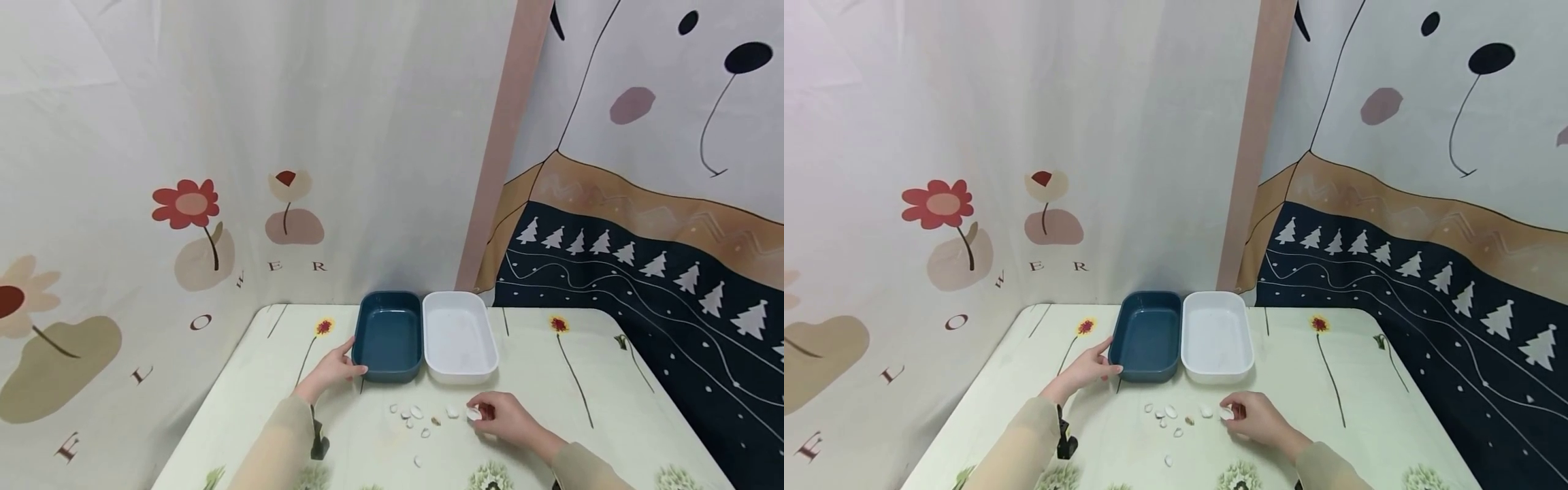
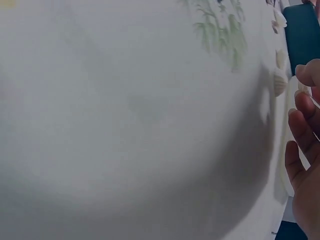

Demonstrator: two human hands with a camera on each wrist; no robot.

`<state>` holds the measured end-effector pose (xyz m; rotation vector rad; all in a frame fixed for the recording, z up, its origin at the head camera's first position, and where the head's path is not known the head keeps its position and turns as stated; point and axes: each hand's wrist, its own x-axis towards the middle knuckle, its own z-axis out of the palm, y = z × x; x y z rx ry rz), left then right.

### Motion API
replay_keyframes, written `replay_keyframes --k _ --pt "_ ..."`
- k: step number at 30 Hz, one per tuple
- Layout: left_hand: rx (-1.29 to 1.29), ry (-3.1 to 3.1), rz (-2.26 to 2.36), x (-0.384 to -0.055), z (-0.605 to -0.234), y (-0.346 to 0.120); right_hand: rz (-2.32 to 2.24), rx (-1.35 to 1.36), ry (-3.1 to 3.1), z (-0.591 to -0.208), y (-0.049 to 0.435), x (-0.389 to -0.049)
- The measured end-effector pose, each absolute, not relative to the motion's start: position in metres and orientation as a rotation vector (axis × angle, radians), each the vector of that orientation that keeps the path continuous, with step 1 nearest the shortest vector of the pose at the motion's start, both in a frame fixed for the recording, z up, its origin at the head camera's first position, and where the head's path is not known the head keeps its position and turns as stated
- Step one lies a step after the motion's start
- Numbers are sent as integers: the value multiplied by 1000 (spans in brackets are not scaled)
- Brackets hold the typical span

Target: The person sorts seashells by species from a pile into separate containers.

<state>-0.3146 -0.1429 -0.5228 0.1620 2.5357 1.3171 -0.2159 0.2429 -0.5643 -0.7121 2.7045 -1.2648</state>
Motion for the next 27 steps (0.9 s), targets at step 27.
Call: replay_keyframes --k 27 --pt "150 2534 1327 -312 -520 -143 -1286 -857 2847 -497 233 -263"
